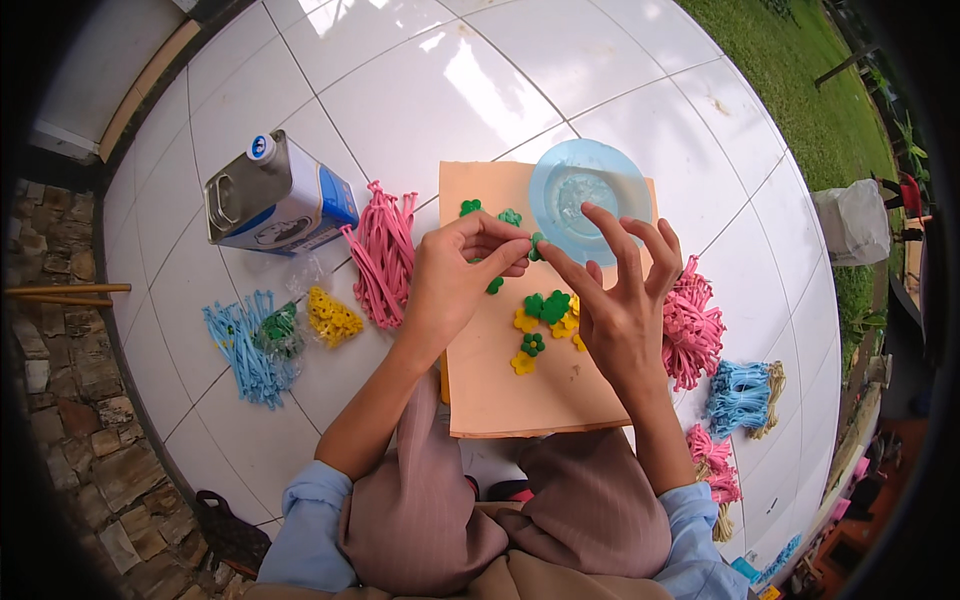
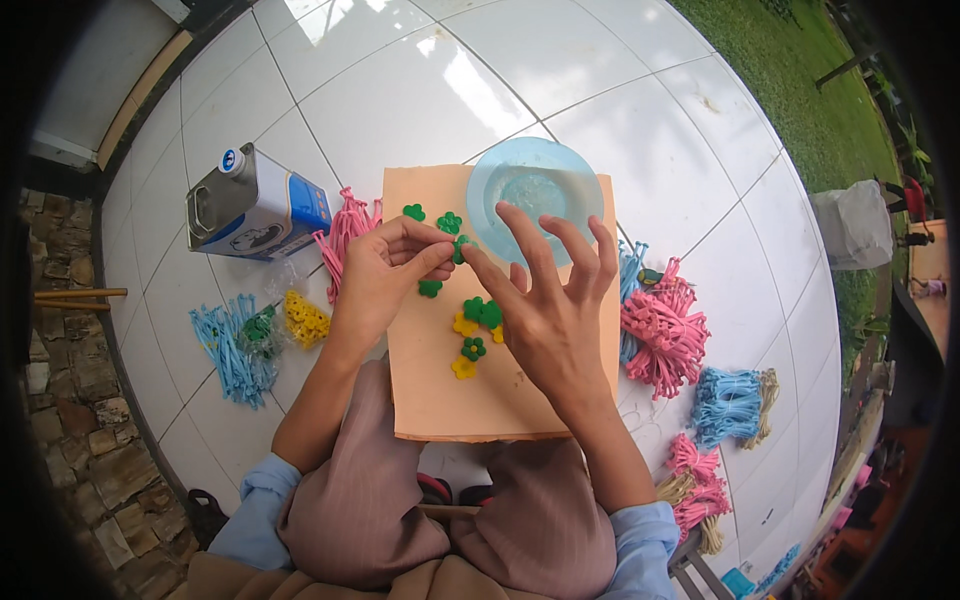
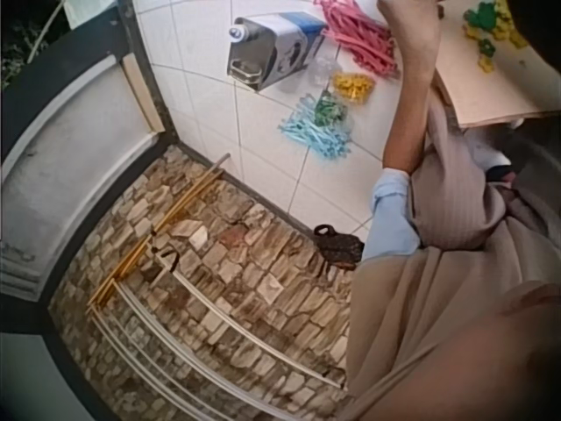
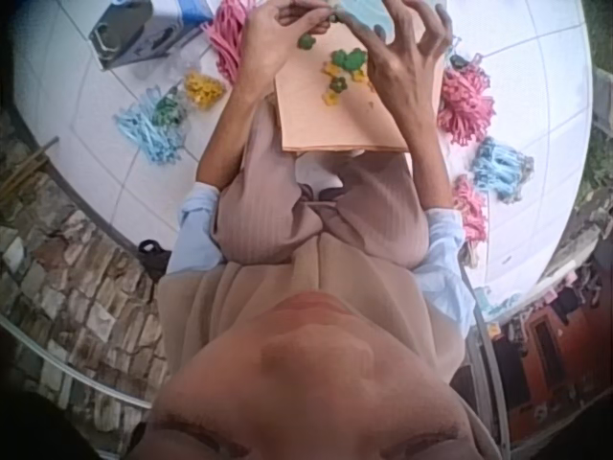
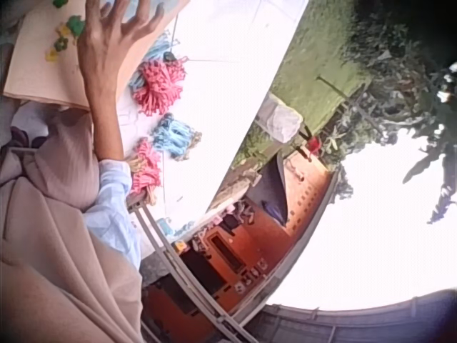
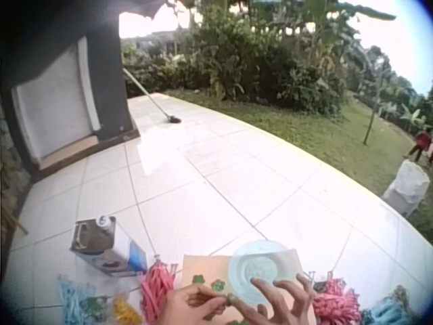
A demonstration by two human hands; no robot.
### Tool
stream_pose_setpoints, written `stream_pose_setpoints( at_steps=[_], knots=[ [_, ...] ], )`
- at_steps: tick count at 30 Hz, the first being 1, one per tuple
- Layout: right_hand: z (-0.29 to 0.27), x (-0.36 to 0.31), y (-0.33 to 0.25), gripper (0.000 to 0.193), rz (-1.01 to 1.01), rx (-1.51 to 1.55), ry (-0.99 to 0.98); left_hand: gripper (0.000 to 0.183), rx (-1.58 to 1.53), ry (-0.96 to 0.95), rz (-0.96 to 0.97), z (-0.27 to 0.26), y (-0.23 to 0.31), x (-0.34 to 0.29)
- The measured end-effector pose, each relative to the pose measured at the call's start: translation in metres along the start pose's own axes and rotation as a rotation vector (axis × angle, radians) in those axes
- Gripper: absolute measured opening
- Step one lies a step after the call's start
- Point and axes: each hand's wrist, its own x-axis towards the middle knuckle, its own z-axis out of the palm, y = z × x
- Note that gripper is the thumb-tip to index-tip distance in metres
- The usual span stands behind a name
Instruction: The person organizes pink and blue straps, then applies glue from a small bowl to yellow and green fabric flower ornaments using their finger.
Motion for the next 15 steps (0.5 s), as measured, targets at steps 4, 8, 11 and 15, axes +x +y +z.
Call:
stream_pose_setpoints(
  at_steps=[4, 8, 11, 15],
  knots=[
    [-0.001, -0.002, 0.007, 0.043, 0.044, 0.014, 0.028, 0.012, 0.073, -0.01, -0.047, -0.001, 0.002, -0.001],
    [-0.001, 0.001, 0.023, 0.045, 0.203, 0.03, 0.006, 0.011, 0.554, 0.044, 0.121, 0.008, -0.002, -0.008],
    [0.01, -0.003, 0.034, 0.046, 0.221, 0.02, -0.006, 0.011, 0.927, 0.098, 0.365, 0.008, -0.011, -0.01],
    [0.014, -0.005, 0.039, 0.039, 0.2, -0.033, -0.047, 0.016, 1.089, 0.008, 0.514, 0.01, -0.004, -0.018]
  ],
)
